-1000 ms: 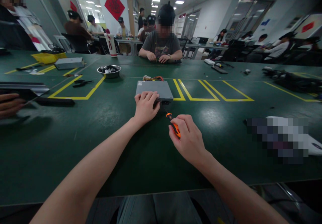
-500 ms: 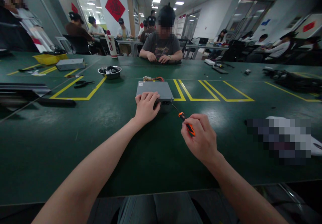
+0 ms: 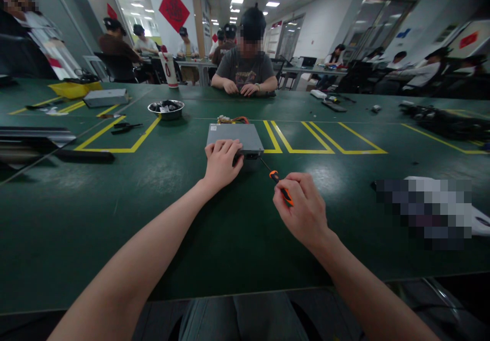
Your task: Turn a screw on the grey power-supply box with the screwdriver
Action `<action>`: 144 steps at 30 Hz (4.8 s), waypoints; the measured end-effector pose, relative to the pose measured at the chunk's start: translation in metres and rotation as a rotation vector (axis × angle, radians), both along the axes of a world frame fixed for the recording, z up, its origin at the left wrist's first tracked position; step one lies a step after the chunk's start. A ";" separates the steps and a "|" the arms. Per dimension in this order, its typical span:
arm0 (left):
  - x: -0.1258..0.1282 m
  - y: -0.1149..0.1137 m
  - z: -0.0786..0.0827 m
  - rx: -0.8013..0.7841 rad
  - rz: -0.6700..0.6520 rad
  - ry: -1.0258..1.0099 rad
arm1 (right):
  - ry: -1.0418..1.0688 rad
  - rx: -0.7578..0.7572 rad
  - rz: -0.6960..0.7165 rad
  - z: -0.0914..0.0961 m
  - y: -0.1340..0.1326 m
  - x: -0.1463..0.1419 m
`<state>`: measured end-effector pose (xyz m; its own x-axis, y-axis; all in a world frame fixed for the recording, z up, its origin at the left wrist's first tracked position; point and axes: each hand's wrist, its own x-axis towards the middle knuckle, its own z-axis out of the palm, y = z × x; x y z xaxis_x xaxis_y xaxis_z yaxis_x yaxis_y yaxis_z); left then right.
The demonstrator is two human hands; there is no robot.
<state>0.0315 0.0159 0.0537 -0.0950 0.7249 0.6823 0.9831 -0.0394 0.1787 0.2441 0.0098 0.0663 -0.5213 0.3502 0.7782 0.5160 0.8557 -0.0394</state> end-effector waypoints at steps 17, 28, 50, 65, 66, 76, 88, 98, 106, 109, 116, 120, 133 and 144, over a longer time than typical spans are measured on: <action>0.000 0.000 0.000 0.007 0.004 0.006 | -0.048 0.060 -0.037 0.000 -0.003 0.000; -0.001 0.001 -0.001 0.010 -0.002 -0.006 | -0.085 -0.008 -0.228 0.000 -0.006 0.001; 0.000 0.001 -0.002 0.020 0.006 0.005 | -0.109 0.014 -0.088 -0.003 -0.009 -0.003; -0.001 0.002 -0.002 -0.001 0.014 0.001 | -0.068 -0.001 -0.121 -0.003 -0.008 -0.003; 0.000 0.002 -0.002 -0.003 0.015 0.001 | -0.069 -0.004 -0.118 -0.003 -0.008 -0.003; -0.001 0.001 -0.002 0.018 0.008 0.012 | -0.072 -0.144 -0.237 0.001 -0.005 0.000; 0.000 0.002 -0.002 0.023 0.010 0.007 | -0.179 0.036 -0.175 0.003 -0.006 0.000; -0.001 0.003 -0.003 0.028 0.004 0.010 | -0.119 -0.013 -0.220 0.001 -0.005 0.002; -0.002 0.003 -0.004 0.020 0.003 0.003 | -0.115 0.036 -0.211 0.001 -0.004 0.000; -0.002 0.002 -0.003 0.021 -0.001 0.004 | -0.083 -0.016 -0.188 0.001 -0.005 0.000; -0.001 0.001 -0.001 0.010 0.000 0.001 | -0.090 -0.146 -0.245 0.001 -0.003 0.003; -0.001 0.001 -0.002 0.008 0.010 -0.002 | -0.080 0.015 -0.127 0.004 -0.004 0.001; 0.000 0.001 -0.002 0.005 0.010 0.001 | -0.056 -0.106 -0.180 0.004 -0.005 0.002; 0.000 0.001 -0.002 0.001 0.006 -0.006 | -0.047 -0.144 -0.134 0.003 -0.005 0.002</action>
